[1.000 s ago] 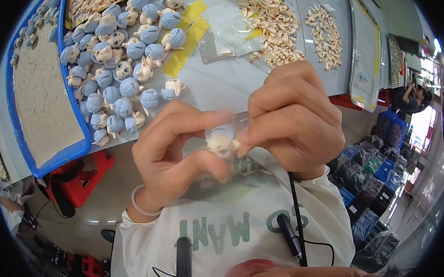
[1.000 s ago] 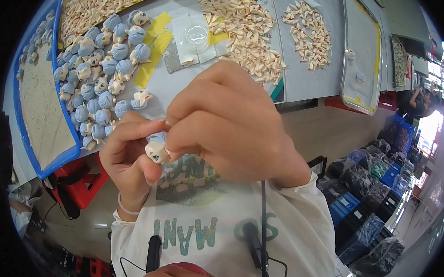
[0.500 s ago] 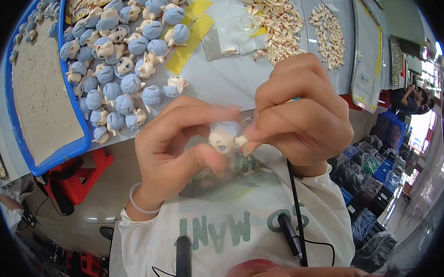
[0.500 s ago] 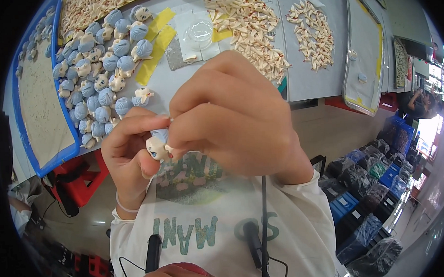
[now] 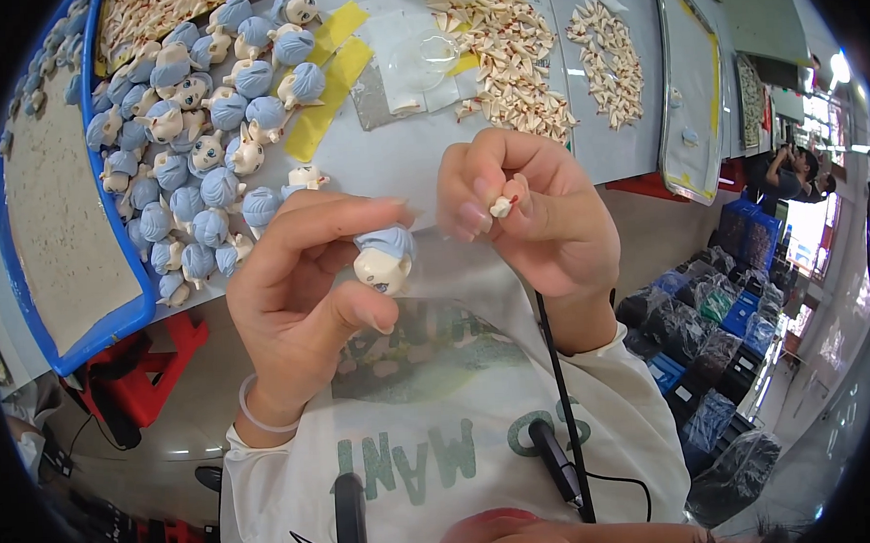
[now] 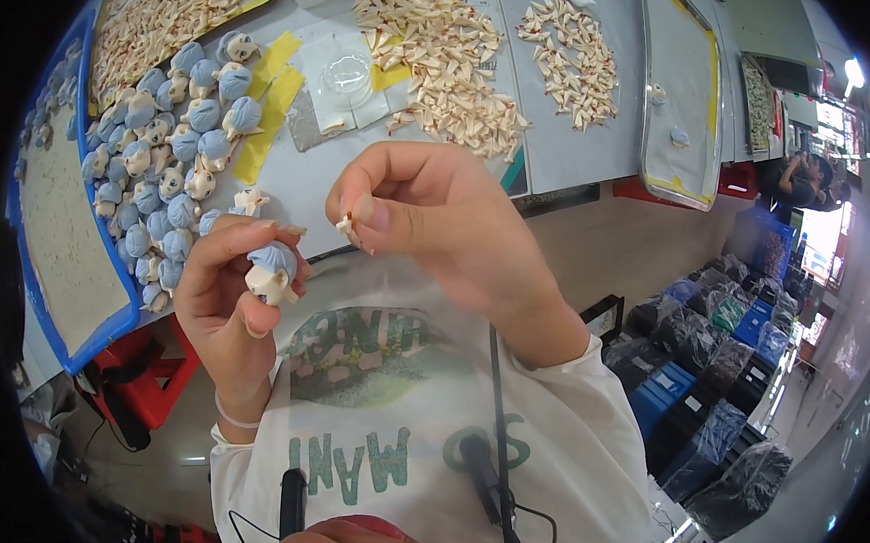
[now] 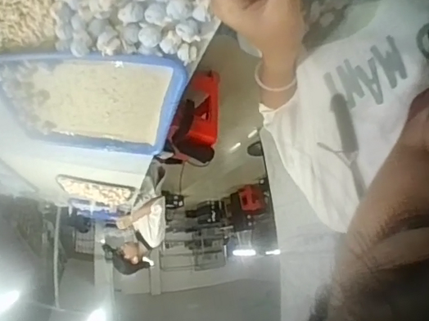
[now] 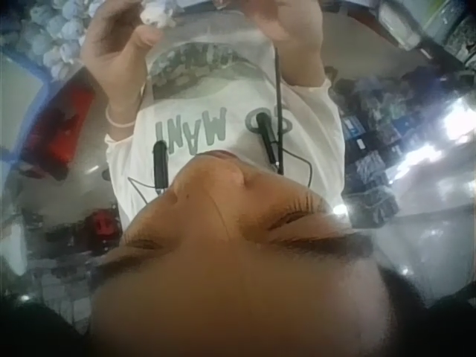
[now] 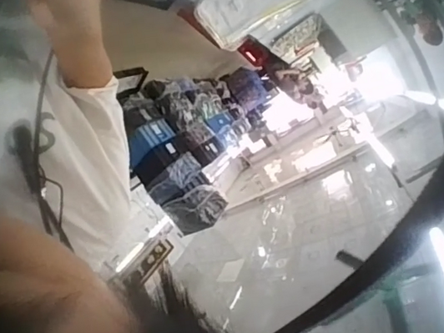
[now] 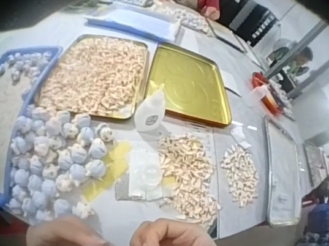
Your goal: The person dispenses glue from a bottle into a small dish, then assembles figurine heads by picking up small accessory pieces, dipping them into the glue, and attaching them to the figurine heads by hand.
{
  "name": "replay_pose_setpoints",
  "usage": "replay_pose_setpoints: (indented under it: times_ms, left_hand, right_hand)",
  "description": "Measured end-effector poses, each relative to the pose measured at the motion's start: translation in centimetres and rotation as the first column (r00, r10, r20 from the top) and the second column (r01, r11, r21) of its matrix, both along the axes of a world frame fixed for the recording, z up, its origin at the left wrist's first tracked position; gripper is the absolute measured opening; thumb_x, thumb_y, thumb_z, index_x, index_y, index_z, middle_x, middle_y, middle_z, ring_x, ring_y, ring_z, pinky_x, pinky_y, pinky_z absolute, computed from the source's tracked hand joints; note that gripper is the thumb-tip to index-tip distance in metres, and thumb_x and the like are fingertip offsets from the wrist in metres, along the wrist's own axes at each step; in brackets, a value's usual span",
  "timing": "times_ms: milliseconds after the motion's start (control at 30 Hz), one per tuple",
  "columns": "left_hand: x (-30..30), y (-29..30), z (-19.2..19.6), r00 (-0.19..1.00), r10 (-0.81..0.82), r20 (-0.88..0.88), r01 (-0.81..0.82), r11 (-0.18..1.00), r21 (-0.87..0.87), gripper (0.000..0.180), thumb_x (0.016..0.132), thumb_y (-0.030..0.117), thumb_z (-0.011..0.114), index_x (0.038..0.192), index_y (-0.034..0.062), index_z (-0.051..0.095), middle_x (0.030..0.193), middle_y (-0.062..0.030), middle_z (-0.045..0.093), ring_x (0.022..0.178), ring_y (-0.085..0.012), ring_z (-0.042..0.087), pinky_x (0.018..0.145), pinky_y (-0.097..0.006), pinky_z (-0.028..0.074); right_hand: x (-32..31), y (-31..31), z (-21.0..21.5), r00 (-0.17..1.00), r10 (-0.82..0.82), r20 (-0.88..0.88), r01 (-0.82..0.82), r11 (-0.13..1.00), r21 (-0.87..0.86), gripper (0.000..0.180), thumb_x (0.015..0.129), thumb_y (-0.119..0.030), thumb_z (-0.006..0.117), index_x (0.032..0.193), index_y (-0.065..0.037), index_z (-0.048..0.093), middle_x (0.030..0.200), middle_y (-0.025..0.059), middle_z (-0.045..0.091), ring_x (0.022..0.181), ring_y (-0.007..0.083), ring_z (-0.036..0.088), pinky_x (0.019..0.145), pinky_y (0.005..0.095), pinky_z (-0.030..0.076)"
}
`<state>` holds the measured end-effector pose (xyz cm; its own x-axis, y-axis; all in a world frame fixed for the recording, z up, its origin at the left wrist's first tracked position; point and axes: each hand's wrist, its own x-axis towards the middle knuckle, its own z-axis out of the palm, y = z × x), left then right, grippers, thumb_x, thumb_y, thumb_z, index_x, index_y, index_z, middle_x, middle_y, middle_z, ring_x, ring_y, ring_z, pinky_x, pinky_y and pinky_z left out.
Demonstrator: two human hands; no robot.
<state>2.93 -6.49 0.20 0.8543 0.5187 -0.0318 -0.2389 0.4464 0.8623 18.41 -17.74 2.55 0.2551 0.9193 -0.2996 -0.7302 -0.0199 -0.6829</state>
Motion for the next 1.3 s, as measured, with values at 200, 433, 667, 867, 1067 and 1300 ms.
replay_pose_setpoints:
  times_ms: [200, 433, 667, 867, 1067, 1300]
  left_hand:
    - [0.3, -0.1, -0.2, 0.999, 0.048, 0.011, -0.048, 0.999, 0.018, 0.051, 0.069, 0.022, 0.072, 0.106, -0.0053, 0.052, 0.1, -0.011, 0.051, 0.093, -0.0183, 0.053, 0.078, -0.027, 0.044]
    - [-0.5, 0.2, -0.1, 0.988, 0.145, -0.054, -0.139, 0.985, 0.104, 0.05, 0.069, 0.026, 0.072, 0.103, -0.004, 0.051, 0.099, -0.0127, 0.051, 0.086, -0.0182, 0.056, 0.071, -0.025, 0.047]
    - [-0.1, 0.2, 0.1, 0.973, 0.208, -0.102, -0.191, 0.969, 0.153, 0.05, 0.069, 0.029, 0.072, 0.102, -0.0017, 0.051, 0.098, -0.0125, 0.053, 0.074, -0.0159, 0.057, 0.063, -0.023, 0.047]
    - [0.5, -0.1, 0.6, 0.959, 0.245, -0.14, -0.218, 0.959, 0.183, 0.052, 0.068, 0.033, 0.072, 0.101, -0.0007, 0.051, 0.097, -0.0129, 0.053, 0.07, -0.0158, 0.056, 0.062, -0.025, 0.047]
    - [0.8, 0.0, 0.4, 0.952, 0.261, -0.159, -0.218, 0.944, 0.248, 0.053, 0.069, 0.037, 0.071, 0.102, 0.0014, 0.051, 0.096, -0.0122, 0.053, 0.069, -0.0157, 0.053, 0.059, -0.024, 0.043]
    - [1.2, 0.0, 0.6, 0.951, 0.265, -0.157, -0.224, 0.946, 0.235, 0.054, 0.067, 0.035, 0.073, 0.101, 0.0002, 0.051, 0.096, -0.0137, 0.053, 0.069, -0.016, 0.056, 0.061, -0.025, 0.047]
  right_hand:
    - [0.2, -0.1, 0.0, 0.999, -0.046, 0.011, 0.046, 0.999, 0.023, 0.018, 0.076, -0.015, 0.066, 0.085, -0.002, 0.056, 0.081, 0.0024, 0.055, 0.074, 0.0062, 0.048, 0.067, 0.0191, 0.038]
    - [5.8, -4.3, -0.3, 0.434, -0.422, 0.796, 0.584, 0.804, 0.108, 0.008, 0.076, -0.002, 0.062, 0.083, 0.001, 0.059, 0.082, 0.0031, 0.058, 0.074, 0.0077, 0.052, 0.065, 0.0192, 0.041]
    - [11.4, -7.3, -2.1, 0.13, -0.228, 0.965, 0.753, 0.656, 0.053, 0.009, 0.075, -0.004, 0.063, 0.082, 0.001, 0.061, 0.078, 0.0012, 0.058, 0.066, 0.0059, 0.049, 0.06, 0.0182, 0.039]
    - [10.6, -5.7, -3.2, -0.09, 0.041, 0.995, 0.66, 0.751, 0.029, 0.008, 0.069, -0.004, 0.065, 0.076, -0.003, 0.061, 0.074, 0.0011, 0.055, 0.065, 0.0105, 0.048, 0.059, 0.0225, 0.04]
    - [10.6, -5.7, -3.2, -0.221, 0.146, 0.964, 0.673, 0.738, 0.043, 0.009, 0.065, -0.005, 0.066, 0.073, -0.005, 0.062, 0.076, 0.0032, 0.056, 0.071, 0.0182, 0.048, 0.063, 0.0279, 0.04]
    - [8.9, -5.3, -1.0, -0.238, 0.138, 0.961, 0.419, 0.907, -0.026, 0.012, 0.063, -0.003, 0.064, 0.075, -0.007, 0.063, 0.078, 0.0037, 0.055, 0.076, 0.0209, 0.05, 0.069, 0.0308, 0.039]
